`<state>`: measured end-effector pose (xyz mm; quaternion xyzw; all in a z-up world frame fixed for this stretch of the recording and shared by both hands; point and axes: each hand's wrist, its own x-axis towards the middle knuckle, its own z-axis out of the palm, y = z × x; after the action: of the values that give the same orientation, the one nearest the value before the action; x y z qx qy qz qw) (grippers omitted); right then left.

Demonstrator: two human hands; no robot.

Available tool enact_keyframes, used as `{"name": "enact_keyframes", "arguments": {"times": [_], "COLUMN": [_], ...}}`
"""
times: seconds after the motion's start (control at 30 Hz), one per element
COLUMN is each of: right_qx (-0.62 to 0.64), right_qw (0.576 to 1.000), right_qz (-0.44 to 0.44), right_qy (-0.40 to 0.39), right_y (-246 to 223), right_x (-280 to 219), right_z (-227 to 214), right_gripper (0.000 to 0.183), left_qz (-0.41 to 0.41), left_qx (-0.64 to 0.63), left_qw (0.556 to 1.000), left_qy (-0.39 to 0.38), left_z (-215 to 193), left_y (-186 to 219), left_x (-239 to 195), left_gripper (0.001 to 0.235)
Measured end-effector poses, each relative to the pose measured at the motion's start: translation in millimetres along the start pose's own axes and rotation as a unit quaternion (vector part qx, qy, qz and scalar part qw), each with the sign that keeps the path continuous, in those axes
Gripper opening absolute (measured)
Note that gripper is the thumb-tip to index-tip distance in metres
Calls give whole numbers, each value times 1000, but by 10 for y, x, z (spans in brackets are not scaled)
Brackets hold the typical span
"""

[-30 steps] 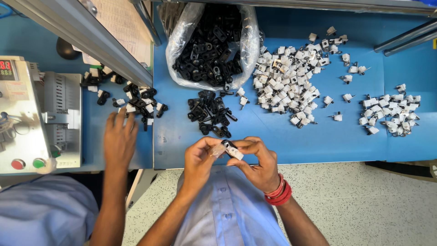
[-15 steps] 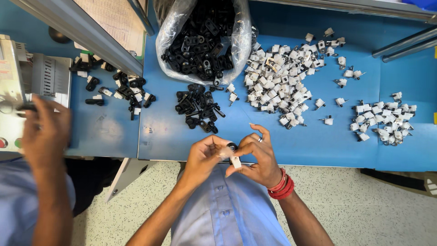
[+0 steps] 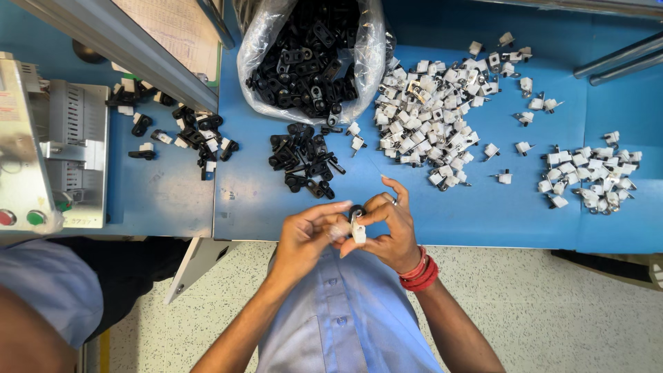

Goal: The person repeatedly picks up small black and white plastic components from a blue workbench, joins them together by hand, and places the assembled units into a pile. The process is continuous and repetitive throughout the clip.

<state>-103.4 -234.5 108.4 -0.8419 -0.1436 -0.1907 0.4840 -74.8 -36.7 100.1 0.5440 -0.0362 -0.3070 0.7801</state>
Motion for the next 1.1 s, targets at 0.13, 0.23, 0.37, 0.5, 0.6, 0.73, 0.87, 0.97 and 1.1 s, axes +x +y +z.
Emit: {"name": "enact_keyframes", "arguments": {"times": [0.13,0.23,0.37,0.5,0.6,0.73,0.87,0.97,1.1], "right_qx": [-12,-34,84,-4,-60,-315,-338,-298,-249], "right_qw": [1000,997,966,980,950,925,901,920,925], "right_qz": [14,56,244,198,303,200,269,250,287], "right_qy": [22,38,-6,-13,48,69,43,51,18], "right_y": [18,-18,-126,-12,392,1011,1326,1319,1114], "right_x": [-78,-126,-138,-15,190,445,524,425,137], "right_z": [146,278,552,702,770,832,933,892,656], "right_gripper": [55,46,35,49,49,58,43,33,33], "left_qz": [-25,-19,14,204,251,213,248,262,260], "left_qx": [15,8,119,343,415,651,625,603,609], "left_qw": [1000,1000,993,914,845,679,685,718,716], "left_qy": [7,-21,-17,70,224,265,282,229,221], "left_z": [-188,-328,-516,-877,-1444,-2004,-1867,-1433,-859], "left_y": [24,61,64,112,255,348,179,-80,-356], "left_x": [-10,18,58,3,146,403,578,848,1469], "left_gripper": [37,40,35,34,37,50,48,32,28]}}
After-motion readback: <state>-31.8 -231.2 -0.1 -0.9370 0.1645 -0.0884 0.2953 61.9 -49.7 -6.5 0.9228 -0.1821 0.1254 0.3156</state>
